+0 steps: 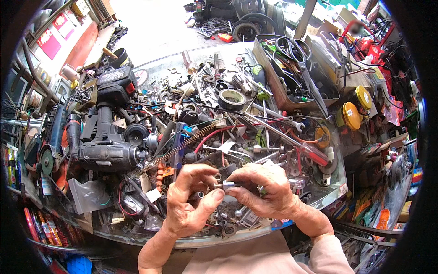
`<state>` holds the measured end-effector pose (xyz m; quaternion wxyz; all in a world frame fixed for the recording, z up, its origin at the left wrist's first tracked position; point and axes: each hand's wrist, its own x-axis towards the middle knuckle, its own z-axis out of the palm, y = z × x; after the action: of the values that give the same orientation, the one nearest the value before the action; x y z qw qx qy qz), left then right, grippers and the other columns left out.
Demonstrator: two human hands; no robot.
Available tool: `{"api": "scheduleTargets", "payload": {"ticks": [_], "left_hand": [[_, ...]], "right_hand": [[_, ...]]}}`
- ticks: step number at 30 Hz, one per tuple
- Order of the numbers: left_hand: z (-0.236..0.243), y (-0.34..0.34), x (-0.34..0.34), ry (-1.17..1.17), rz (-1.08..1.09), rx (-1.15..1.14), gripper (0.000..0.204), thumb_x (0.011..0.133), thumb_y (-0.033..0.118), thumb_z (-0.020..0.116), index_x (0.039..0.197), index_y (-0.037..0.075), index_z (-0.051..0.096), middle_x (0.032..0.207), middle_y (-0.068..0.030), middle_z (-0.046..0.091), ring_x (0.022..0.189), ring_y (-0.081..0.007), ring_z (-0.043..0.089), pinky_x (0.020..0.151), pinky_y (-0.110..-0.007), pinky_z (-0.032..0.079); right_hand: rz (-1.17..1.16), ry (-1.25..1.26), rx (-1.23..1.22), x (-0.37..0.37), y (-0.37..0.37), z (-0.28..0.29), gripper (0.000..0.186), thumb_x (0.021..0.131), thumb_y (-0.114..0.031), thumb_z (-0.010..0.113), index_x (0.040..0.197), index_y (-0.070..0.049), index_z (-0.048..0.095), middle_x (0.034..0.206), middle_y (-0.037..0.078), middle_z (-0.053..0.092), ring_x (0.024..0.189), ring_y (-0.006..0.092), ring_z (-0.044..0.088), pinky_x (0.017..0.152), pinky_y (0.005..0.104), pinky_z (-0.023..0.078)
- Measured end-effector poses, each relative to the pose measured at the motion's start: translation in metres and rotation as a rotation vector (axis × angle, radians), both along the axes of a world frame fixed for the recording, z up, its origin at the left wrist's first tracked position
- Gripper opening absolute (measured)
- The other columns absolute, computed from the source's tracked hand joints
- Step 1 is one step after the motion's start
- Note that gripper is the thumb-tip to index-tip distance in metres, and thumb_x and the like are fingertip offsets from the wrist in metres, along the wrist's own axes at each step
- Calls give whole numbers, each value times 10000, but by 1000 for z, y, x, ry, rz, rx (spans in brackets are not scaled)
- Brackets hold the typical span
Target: The person works at a cluttered workbench, handling various small electronic components and tools. They use pliers to strip wire insulation and manipulate small metal connectors, occasionally picking up and examining other parts like springs and screws from the pile.
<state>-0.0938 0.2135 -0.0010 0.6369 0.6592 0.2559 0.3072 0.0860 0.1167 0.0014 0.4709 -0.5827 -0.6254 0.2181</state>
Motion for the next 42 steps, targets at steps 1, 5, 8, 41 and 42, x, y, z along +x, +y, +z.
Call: {"api": "scheduleTargets", "payload": {"ticks": [1,5,8,41,42], "left_hand": [[2,0,0,30,-19,56,212,963,146,678,1098,-1,606,848,-21,634,735,-65,592,684,-229,495],[-12,3,-5,68,-40,35,224,992,219,663,1047,8,613,773,9,607,665,-68,543,597,-232,447],[1,1,1,-20,-4,-86,235,1008,232,642,1043,2,607,755,14,596,651,-59,518,587,-232,429],[-3,1,-2,11,-46,-43,166,1010,154,628,947,1,615,715,-16,614,617,-61,543,558,-247,440],[0,-2,1,4,-28,-33,151,1000,142,641,961,-1,611,731,-16,622,624,-59,543,559,-246,439]], "right_hand": [[7,23,2,0,0,0,241,860,-139,779,1045,-31,668,838,88,678,666,236,668,554,322,493],[12,55,54,-3,1,-4,236,860,-151,778,1042,-42,675,850,80,690,664,223,670,540,317,472],[-21,36,43,-2,0,-5,239,859,-162,781,1043,-46,682,859,78,699,659,217,669,539,318,466],[-25,152,34,-2,1,4,205,815,-65,800,994,-12,715,721,52,652,533,117,567,487,261,429],[-23,145,33,-2,1,4,198,816,-59,794,992,-12,715,721,54,651,532,114,570,486,260,428]]}}
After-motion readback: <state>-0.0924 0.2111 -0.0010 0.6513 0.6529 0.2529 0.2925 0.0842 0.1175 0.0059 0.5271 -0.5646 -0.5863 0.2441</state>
